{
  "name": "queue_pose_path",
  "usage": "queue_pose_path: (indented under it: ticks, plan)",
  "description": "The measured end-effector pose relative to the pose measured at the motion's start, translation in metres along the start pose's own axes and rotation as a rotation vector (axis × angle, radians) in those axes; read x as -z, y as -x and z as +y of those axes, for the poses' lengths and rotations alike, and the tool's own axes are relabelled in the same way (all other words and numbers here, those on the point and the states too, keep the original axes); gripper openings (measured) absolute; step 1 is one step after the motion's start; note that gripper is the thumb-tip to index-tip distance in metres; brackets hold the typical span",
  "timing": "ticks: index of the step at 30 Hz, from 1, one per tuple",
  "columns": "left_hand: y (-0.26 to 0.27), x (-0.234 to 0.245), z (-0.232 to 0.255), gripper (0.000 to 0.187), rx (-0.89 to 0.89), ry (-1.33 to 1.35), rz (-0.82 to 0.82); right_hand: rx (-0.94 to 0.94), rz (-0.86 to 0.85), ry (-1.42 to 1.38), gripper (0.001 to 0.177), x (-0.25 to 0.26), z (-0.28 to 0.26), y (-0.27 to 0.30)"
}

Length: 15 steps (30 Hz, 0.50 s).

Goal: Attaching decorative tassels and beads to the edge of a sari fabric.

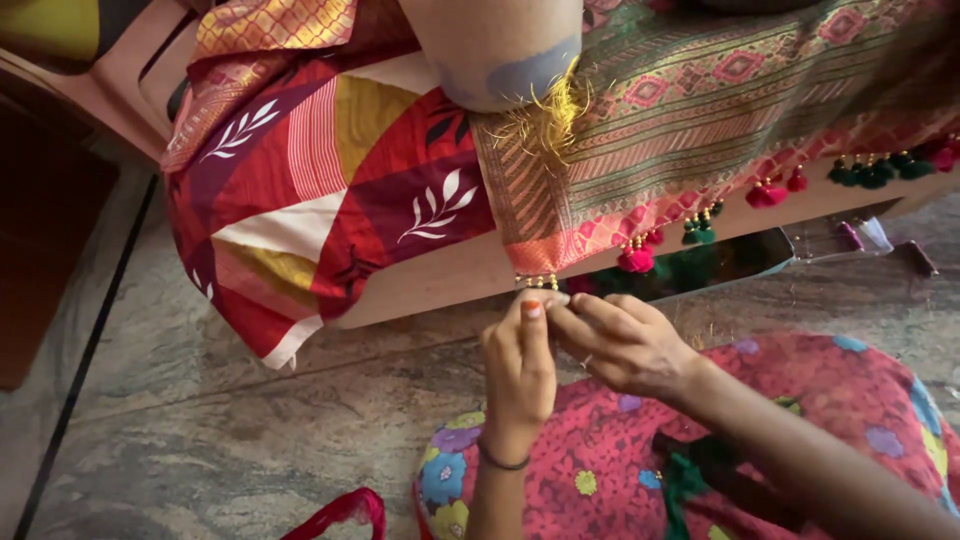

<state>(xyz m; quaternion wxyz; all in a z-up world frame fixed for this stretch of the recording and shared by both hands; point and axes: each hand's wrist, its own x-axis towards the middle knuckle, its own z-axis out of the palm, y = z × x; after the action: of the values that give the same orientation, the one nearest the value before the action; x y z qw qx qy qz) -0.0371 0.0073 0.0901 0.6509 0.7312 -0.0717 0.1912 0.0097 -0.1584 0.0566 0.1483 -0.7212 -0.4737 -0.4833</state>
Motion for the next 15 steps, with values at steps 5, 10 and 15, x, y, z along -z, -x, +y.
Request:
queue_pose_path:
  ticks: [5,10,15]
  plan:
    - [-0.011,0.005,0.006,0.039,-0.203,-0.236,-0.034,-0.026,-0.213,-0.016,0.040,0.008,0.007,-0.006]
    - [-0.014,0.006,0.019,0.025,-0.110,-0.298,-0.047,0.002,-0.240,-0.094,0.048,0.010,0.010,-0.011]
    - [-0.013,0.013,0.000,0.025,-0.008,-0.119,-0.077,-0.194,-0.143,-0.146,0.033,0.006,0.013,0.003]
